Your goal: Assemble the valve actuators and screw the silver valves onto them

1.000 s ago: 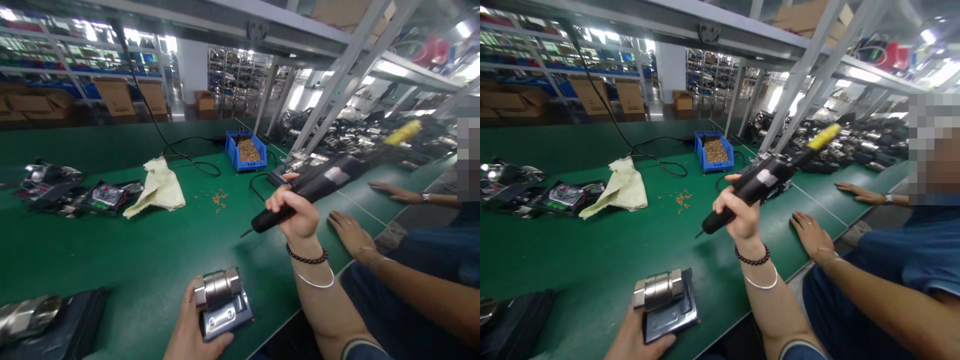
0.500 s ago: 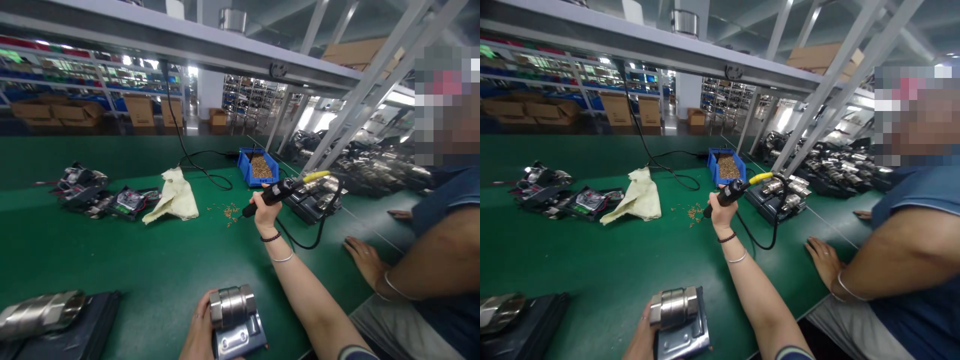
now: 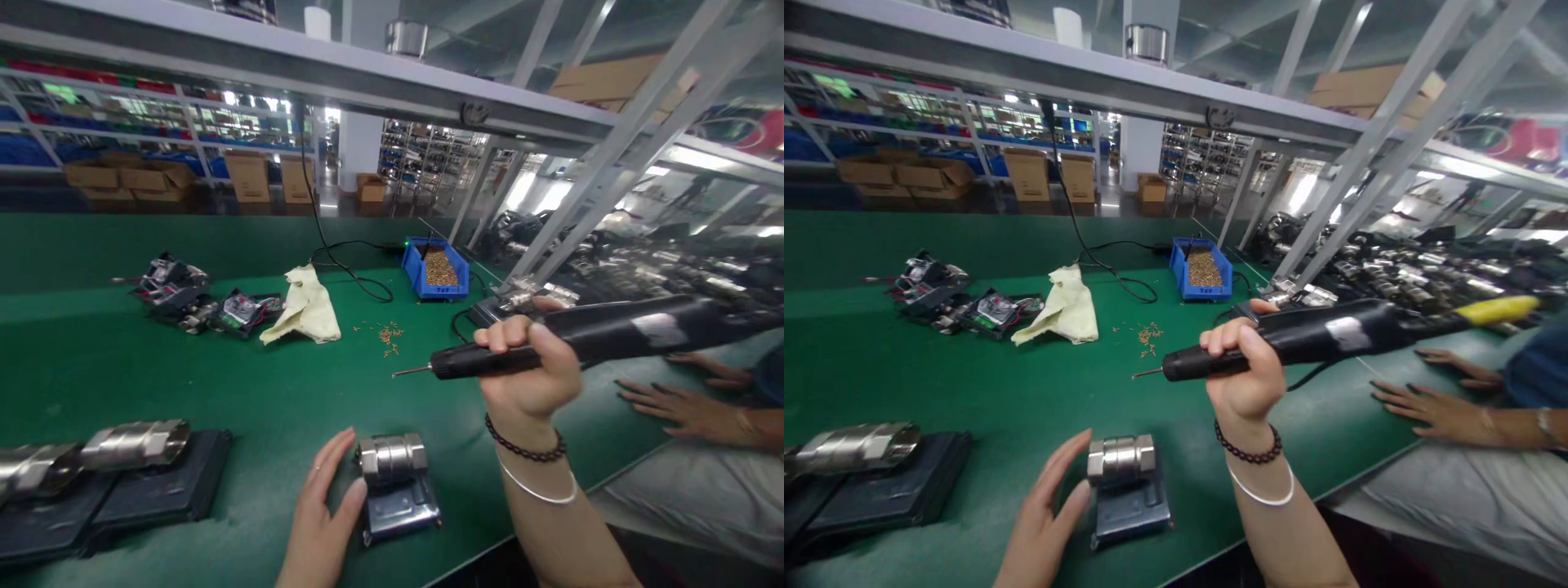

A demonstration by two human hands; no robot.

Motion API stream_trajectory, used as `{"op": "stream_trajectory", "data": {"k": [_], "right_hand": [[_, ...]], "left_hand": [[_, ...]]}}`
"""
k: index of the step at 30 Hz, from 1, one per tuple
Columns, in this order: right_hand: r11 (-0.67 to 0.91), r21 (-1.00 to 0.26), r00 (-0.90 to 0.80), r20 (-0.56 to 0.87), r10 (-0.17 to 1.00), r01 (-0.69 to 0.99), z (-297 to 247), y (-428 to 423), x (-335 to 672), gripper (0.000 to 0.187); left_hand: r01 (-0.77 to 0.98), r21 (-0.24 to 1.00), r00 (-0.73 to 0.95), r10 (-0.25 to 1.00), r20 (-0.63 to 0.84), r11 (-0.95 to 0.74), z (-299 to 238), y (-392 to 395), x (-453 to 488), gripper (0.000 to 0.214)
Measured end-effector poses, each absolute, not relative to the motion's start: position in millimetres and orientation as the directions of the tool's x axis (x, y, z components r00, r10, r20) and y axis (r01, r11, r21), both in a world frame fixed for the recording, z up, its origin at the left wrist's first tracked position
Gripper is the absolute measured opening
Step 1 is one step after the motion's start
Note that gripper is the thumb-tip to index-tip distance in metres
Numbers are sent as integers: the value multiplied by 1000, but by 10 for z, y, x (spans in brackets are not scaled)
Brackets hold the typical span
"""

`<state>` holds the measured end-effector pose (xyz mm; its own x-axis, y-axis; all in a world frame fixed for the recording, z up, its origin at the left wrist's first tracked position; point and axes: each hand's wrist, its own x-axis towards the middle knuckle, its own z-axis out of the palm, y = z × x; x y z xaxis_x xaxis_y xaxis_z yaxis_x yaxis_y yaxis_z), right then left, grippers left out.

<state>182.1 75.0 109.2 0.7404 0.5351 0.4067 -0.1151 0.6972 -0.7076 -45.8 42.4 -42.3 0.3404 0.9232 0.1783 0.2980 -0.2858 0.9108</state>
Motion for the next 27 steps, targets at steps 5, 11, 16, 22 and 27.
{"op": "stream_trajectory", "data": {"k": [5,11,16,22,27], "right_hand": [[678,-653,630,378,678,-338,1364,282,1605,32],[606,-681,537,357,764,-411,1385,103,1452,32],[582,-706,464,390,796,-404,1330,88,1425,27],[593,-690,285,520,805,-415,1250,29,1352,28],[566,-750,144,553,820,-342,1202,-51,1250,27]], "left_hand": [[329,717,247,789,563,-614,35,464,-413,24],[287,603,254,666,701,-744,318,439,-305,13],[278,586,282,648,707,-761,328,428,-342,12],[406,418,445,575,687,-813,301,391,-409,21],[407,504,525,646,554,-762,108,394,-643,26]]}}
